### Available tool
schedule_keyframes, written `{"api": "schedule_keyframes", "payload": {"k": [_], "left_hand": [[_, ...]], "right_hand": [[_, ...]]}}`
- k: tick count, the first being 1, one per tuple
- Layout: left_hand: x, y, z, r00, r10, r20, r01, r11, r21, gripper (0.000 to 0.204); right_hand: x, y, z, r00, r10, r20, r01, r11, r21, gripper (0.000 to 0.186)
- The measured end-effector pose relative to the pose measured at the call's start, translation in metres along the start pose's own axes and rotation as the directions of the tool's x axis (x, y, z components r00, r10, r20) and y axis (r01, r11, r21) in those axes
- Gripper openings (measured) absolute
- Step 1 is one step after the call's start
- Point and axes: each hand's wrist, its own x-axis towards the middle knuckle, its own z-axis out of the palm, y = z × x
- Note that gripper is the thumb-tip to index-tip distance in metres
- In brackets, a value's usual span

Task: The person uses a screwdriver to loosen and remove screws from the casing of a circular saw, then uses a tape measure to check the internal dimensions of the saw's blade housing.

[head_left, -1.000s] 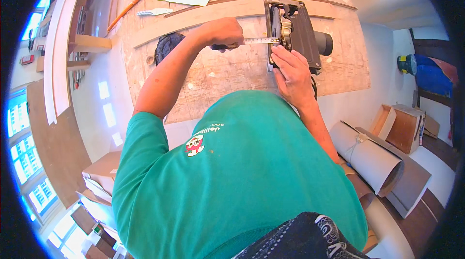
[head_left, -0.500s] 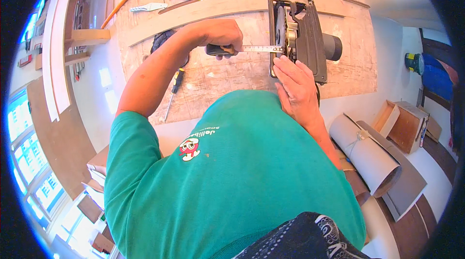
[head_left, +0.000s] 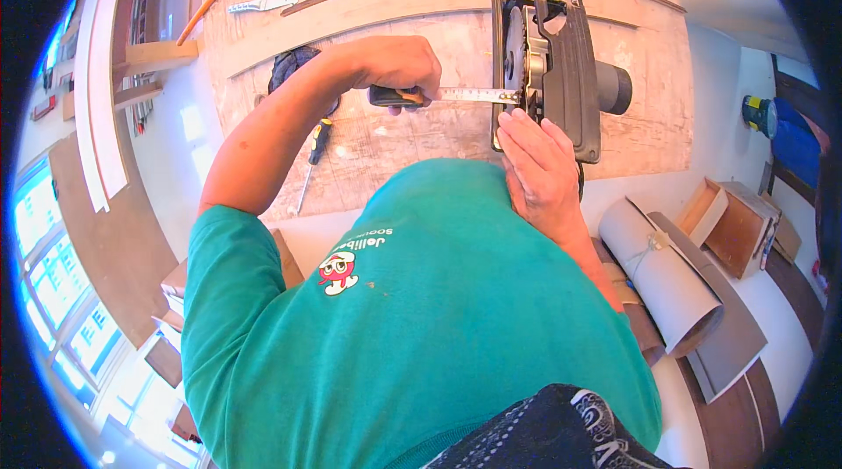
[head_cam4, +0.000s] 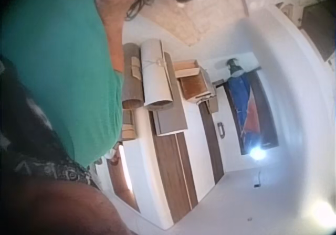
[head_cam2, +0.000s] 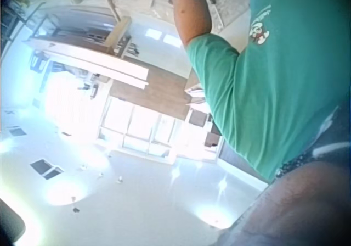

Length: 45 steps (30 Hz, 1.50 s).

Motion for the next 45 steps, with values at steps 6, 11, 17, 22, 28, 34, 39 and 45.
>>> {"api": "schedule_keyframes", "payload": {"k": [6, 11, 17, 22, 28, 34, 39, 45], "left_hand": [[-0.002, 0.003, -0.002, 1.000, 0.006, 0.020, -0.005, 0.999, -0.038, 0.029], [-0.002, 0.003, -0.002, 1.000, -0.019, 0.019, 0.019, 1.000, -0.024, 0.028], [-0.001, 0.003, -0.002, 1.000, 0.007, 0.012, -0.007, 1.000, 0.008, 0.029], [0.000, 0.003, -0.002, 1.000, 0.008, 0.019, -0.009, 1.000, 0.014, 0.028], [-0.001, 0.005, -0.003, 0.999, -0.045, 0.019, 0.045, 0.998, -0.042, 0.025], [0.006, -0.002, -0.035, 0.999, -0.034, -0.009, 0.034, 0.999, -0.031, 0.025], [0.022, -0.008, -0.076, 0.985, -0.139, -0.106, 0.120, 0.979, -0.167, 0.024], [0.052, -0.004, -0.100, 0.990, -0.102, -0.101, 0.083, 0.981, -0.175, 0.024]], "right_hand": [[0.000, 0.001, 0.001, 1.000, 0.001, -0.002, -0.001, 1.000, -0.002, 0.041], [-0.001, 0.002, 0.002, 1.000, 0.002, 0.001, -0.002, 1.000, -0.003, 0.041], [-0.001, 0.001, 0.001, 1.000, 0.010, 0.008, -0.010, 1.000, -0.011, 0.042], [-0.001, 0.001, 0.001, 1.000, 0.001, 0.006, 0.000, 1.000, -0.017, 0.042], [0.002, 0.003, -0.002, 1.000, -0.003, 0.030, 0.003, 1.000, -0.004, 0.043], [0.011, 0.005, -0.020, 0.989, 0.011, 0.150, -0.024, 0.996, 0.081, 0.048], [0.016, 0.010, -0.025, 0.981, -0.016, 0.196, -0.010, 0.991, 0.130, 0.051], [0.021, 0.010, -0.032, 0.966, -0.002, 0.258, -0.040, 0.987, 0.157, 0.051]]}}
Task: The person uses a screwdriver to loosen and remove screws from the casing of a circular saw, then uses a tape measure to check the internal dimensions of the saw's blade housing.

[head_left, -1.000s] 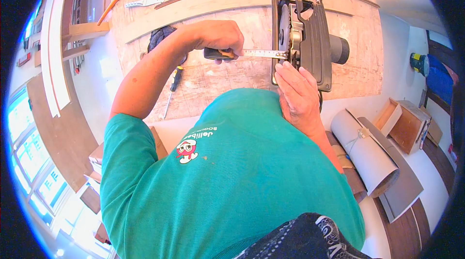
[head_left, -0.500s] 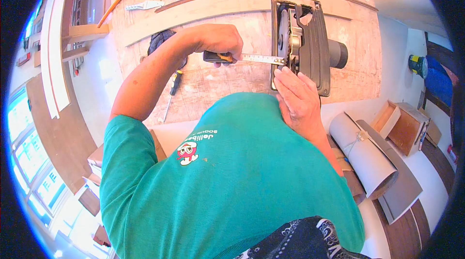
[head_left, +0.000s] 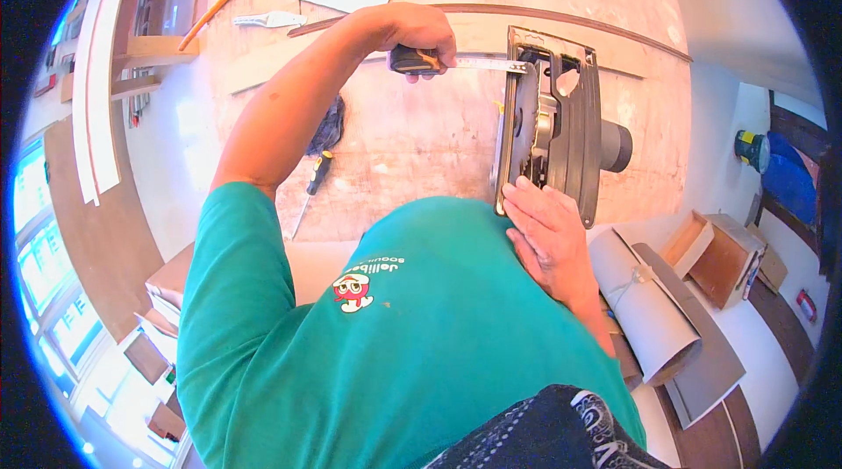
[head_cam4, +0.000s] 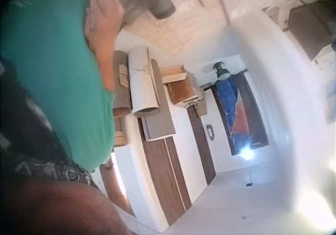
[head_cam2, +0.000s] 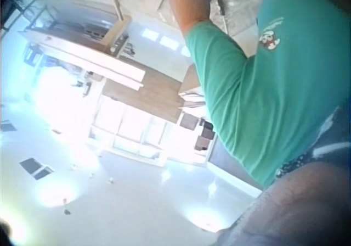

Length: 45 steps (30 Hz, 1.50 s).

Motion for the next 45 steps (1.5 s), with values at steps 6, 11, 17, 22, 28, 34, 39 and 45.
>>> {"api": "schedule_keyframes", "payload": {"k": [6, 11, 17, 22, 28, 34, 39, 45], "left_hand": [[0.017, 0.005, -0.009, 0.998, -0.008, 0.063, 0.005, 0.999, 0.047, 0.023], [0.020, 0.007, -0.011, 0.997, -0.021, 0.076, 0.017, 0.998, 0.058, 0.022], [0.019, 0.008, -0.011, 0.996, -0.035, 0.078, 0.034, 0.999, 0.026, 0.022], [0.018, 0.008, -0.011, 0.997, -0.026, 0.074, 0.023, 0.999, 0.049, 0.022], [0.023, 0.002, -0.012, 0.994, 0.014, 0.113, -0.020, 0.998, 0.054, 0.022], [0.016, 0.011, -0.009, 0.996, -0.049, 0.076, 0.049, 0.999, 0.008, 0.022], [0.018, 0.007, -0.010, 0.995, -0.038, 0.089, 0.038, 0.999, 0.003, 0.021], [0.015, 0.010, -0.009, 0.997, -0.042, 0.064, 0.043, 0.999, -0.005, 0.021]], "right_hand": [[0.003, -0.002, -0.003, 0.999, 0.035, 0.035, -0.035, 0.999, -0.004, 0.047], [0.003, -0.001, -0.001, 0.999, 0.043, 0.010, -0.042, 0.999, -0.004, 0.039], [0.004, 0.001, 0.000, 0.999, 0.043, 0.003, -0.043, 0.999, -0.013, 0.032], [0.004, 0.002, -0.001, 0.999, 0.037, -0.001, -0.037, 0.999, -0.012, 0.032], [0.002, 0.004, -0.001, 1.000, 0.024, 0.015, -0.024, 1.000, -0.016, 0.036], [0.000, 0.005, -0.001, 1.000, 0.022, 0.015, -0.022, 1.000, -0.011, 0.036], [0.000, 0.007, 0.001, 1.000, 0.011, -0.010, -0.011, 1.000, -0.002, 0.034], [-0.001, 0.009, 0.002, 1.000, -0.005, -0.014, 0.005, 1.000, 0.003, 0.032]]}}
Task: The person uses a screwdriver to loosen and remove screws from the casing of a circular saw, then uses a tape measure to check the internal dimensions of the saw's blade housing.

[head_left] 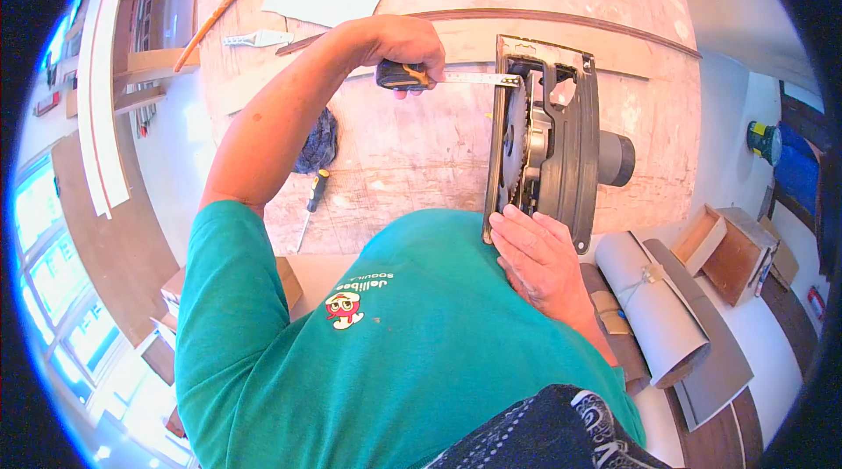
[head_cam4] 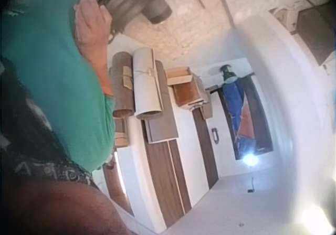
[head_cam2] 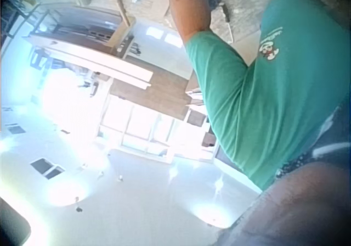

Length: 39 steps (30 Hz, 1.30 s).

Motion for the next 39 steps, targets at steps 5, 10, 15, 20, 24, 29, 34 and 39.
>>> {"api": "schedule_keyframes", "payload": {"k": [5, 10, 15, 20, 24, 29, 34, 39], "left_hand": [[0.001, -0.003, -0.001, 1.000, -0.004, 0.010, 0.003, 0.999, 0.046, 0.022], [-0.003, -0.010, 0.005, 1.000, 0.025, 0.002, -0.025, 0.998, 0.054, 0.024], [-0.034, -0.022, 0.028, 0.995, 0.077, 0.064, -0.082, 0.993, 0.084, 0.027], [-0.060, -0.026, 0.067, 0.994, 0.038, 0.107, -0.042, 0.998, 0.042, 0.027], [-0.068, -0.032, 0.083, 0.974, 0.179, 0.137, -0.204, 0.960, 0.194, 0.028], [-0.075, -0.023, 0.092, 0.986, 0.099, 0.132, -0.126, 0.969, 0.215, 0.029], [-0.078, -0.022, 0.097, 0.983, 0.141, 0.114, -0.163, 0.963, 0.214, 0.027], [-0.083, -0.017, 0.096, 0.981, 0.152, 0.123, -0.181, 0.944, 0.275, 0.030]], "right_hand": [[0.001, -0.002, -0.002, 1.000, -0.011, 0.015, 0.011, 1.000, -0.008, 0.033], [-0.007, 0.003, 0.004, 0.999, -0.038, -0.029, 0.038, 0.999, 0.002, 0.036], [-0.001, 0.000, -0.001, 0.999, -0.031, -0.014, 0.031, 1.000, -0.002, 0.039], [-0.002, -0.004, -0.003, 1.000, -0.012, 0.010, 0.012, 1.000, -0.003, 0.042], [-0.004, -0.004, -0.003, 0.999, -0.021, 0.028, 0.021, 1.000, -0.010, 0.045], [-0.004, -0.005, -0.003, 0.999, -0.024, 0.038, 0.025, 1.000, -0.011, 0.049], [-0.005, -0.004, -0.004, 0.999, -0.038, 0.030, 0.037, 0.999, 0.006, 0.050], [-0.004, -0.003, -0.003, 0.999, -0.041, 0.031, 0.041, 0.999, 0.006, 0.049]]}}
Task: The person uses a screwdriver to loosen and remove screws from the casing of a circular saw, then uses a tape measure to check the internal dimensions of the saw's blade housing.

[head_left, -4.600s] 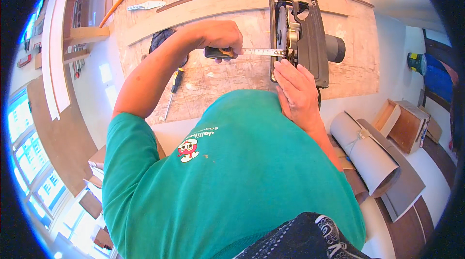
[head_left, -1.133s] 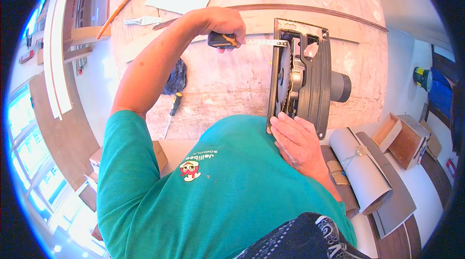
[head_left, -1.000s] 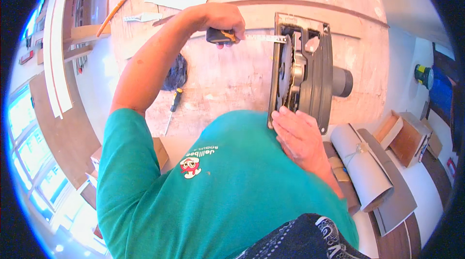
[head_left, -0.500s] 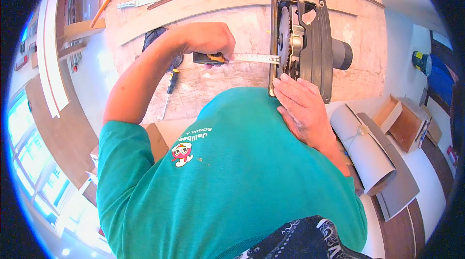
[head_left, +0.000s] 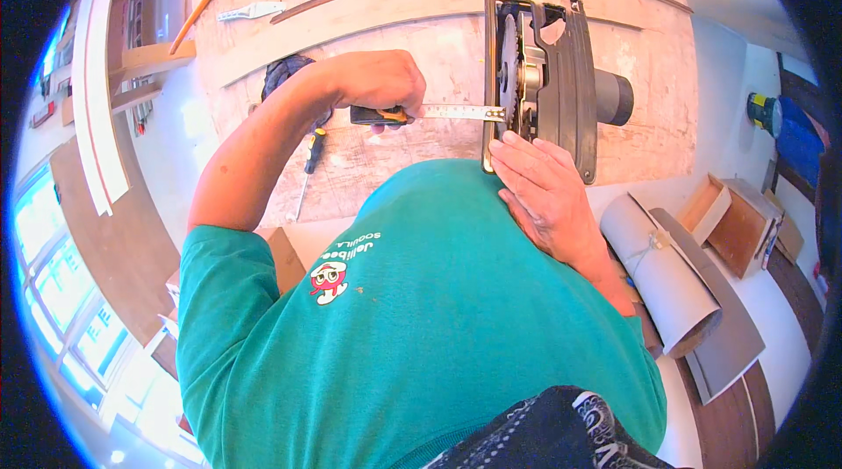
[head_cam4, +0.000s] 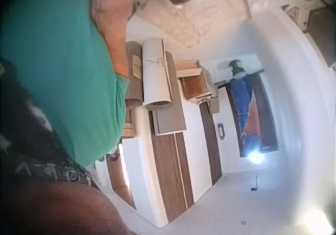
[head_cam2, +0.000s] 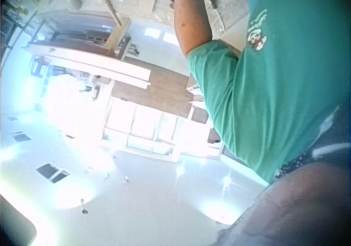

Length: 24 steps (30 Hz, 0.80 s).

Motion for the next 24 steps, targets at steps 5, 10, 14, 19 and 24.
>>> {"api": "schedule_keyframes", "payload": {"k": [5, 10, 14, 19, 24], "left_hand": [[0.001, -0.005, 0.000, 0.999, 0.029, 0.026, -0.029, 1.000, 0.003, 0.031], [0.007, -0.014, 0.003, 0.987, 0.158, 0.003, -0.157, 0.982, 0.106, 0.030], [0.008, -0.013, -0.001, 0.971, 0.238, 0.020, -0.239, 0.966, 0.100, 0.026], [0.003, 0.001, 0.000, 0.999, 0.043, -0.017, -0.043, 0.999, -0.018, 0.030], [0.003, 0.014, -0.002, 0.997, -0.077, 0.019, 0.078, 0.995, -0.060, 0.030]], "right_hand": [[-0.001, 0.003, 0.000, 1.000, -0.007, -0.007, 0.007, 1.000, 0.003, 0.046], [-0.001, 0.002, 0.002, 1.000, -0.003, -0.009, 0.003, 1.000, -0.002, 0.045], [0.000, 0.002, 0.001, 1.000, -0.007, -0.014, 0.007, 1.000, -0.008, 0.044], [0.000, 0.001, 0.002, 1.000, -0.005, -0.022, 0.005, 1.000, -0.013, 0.044], [0.000, 0.002, 0.001, 1.000, -0.006, -0.024, 0.006, 1.000, -0.011, 0.044]]}}
